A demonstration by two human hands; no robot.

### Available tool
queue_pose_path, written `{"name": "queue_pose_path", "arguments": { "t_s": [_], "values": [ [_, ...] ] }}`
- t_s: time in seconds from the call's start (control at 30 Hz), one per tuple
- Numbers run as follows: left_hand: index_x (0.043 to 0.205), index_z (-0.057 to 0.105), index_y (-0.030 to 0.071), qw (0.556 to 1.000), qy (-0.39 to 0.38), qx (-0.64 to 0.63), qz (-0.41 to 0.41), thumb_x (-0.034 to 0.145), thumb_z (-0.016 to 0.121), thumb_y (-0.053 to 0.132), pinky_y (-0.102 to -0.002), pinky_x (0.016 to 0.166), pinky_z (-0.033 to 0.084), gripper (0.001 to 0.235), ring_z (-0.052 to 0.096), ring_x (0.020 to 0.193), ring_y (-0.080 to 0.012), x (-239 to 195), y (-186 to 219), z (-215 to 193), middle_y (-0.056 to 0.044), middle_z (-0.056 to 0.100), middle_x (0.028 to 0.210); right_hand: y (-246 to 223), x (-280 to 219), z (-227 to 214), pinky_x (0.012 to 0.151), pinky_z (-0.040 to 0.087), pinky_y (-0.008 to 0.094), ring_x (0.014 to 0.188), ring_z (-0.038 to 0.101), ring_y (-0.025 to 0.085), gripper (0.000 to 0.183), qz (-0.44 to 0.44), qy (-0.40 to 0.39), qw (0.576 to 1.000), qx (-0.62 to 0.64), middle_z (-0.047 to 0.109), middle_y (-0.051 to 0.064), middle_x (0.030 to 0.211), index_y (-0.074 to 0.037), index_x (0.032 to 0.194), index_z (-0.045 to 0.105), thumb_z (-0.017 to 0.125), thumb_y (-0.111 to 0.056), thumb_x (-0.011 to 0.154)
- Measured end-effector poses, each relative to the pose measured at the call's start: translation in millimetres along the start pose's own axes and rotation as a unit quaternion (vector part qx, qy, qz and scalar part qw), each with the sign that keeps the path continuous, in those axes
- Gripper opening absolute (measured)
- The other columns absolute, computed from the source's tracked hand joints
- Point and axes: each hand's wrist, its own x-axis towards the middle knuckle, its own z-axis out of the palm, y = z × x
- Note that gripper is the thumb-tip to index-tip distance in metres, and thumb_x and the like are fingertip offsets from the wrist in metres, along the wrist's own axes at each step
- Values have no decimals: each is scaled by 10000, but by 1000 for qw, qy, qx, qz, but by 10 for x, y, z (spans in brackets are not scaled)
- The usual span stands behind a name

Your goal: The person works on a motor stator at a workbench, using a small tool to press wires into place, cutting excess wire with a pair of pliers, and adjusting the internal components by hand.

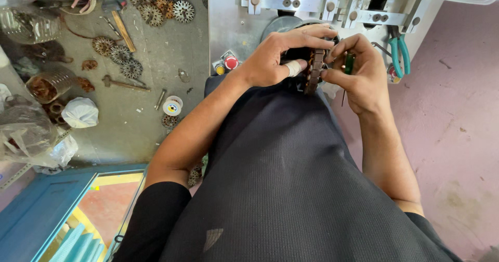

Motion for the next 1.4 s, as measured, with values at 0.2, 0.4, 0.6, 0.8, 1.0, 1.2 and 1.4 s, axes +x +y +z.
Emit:
{"name": "queue_pose_path", "arguments": {
  "t_s": [0.2, 0.4, 0.6, 0.8, 1.0, 1.2, 1.4],
  "values": [
    [1354, 625, 95, 999, 35, 2, 7, 781, 642, 2, -394, 1279, 433, 580, 567, 1447, -271, -4, 63, 56, -86, 602, 1498, -139, -177, -65, 988, 645, 417, 1036, 757, 351, 333, -15, 235, 895, 380, 671, 278, 1150, 61, 1180, 457, 494, 224, 893],
    [1292, 627, 60, 996, 81, 27, -1, 757, 608, 1, -340, 1183, 499, 539, 670, 1314, -247, 28, 110, 180, -78, 666, 1417, 45, -388, 74, 893, 647, 484, 1012, 746, 381, 280, -77, 174, 944, 271, 612, 287, 1207, -35, 1321, 343, 541, 59, 1146],
    [1278, 624, 39, 997, 78, 24, -7, 781, 608, -20, -322, 1151, 500, 501, 673, 1286, -230, 32, 122, 179, -92, 672, 1404, 204, -366, 279, 925, 627, 443, 1012, 734, 288, 557, -172, 195, 955, 143, 578, 141, 1191, -50, 1405, 338, 721, 146, 1050],
    [1298, 632, 37, 997, 73, 3, -14, 783, 583, -40, -318, 1168, 482, 523, 648, 1319, -216, -3, 108, 191, -90, 664, 1430, 365, -352, 378, 934, 636, 418, 1001, 729, 226, 481, -214, 208, 941, 159, 576, 137, 1157, -67, 1296, 341, 702, 160, 1076],
    [1330, 635, 45, 998, 62, -17, -26, 856, 583, -21, -338, 1262, 429, 481, 570, 1437, -232, -32, 64, 170, -110, 638, 1481, 660, -405, 491, 848, 604, 273, 972, 712, 161, 475, -257, 241, 932, 86, 624, 125, 1080, -96, 1221, 341, 726, 126, 1057],
    [1571, 368, 111, 990, -14, 137, -15, 805, 892, 324, -430, 1266, 350, 952, 395, 1527, -357, -49, 116, 144, -184, 381, 1634, 663, -422, 474, 1001, 633, 387, 1131, 727, 247, 417, -261, 169, 936, 166, 657, 180, 1171, -110, 1199, 319, 671, 88, 1092],
    [1630, 295, 195, 974, 12, 226, -7, 665, 1010, 350, -441, 1305, 393, 1211, 407, 1556, -351, -64, 101, 316, -120, 378, 1656, 526, -500, 468, 952, 622, 481, 1036, 738, 284, 427, -258, 252, 902, 238, 583, 174, 1237, -76, 1338, 296, 607, 77, 1090]
  ]
}}
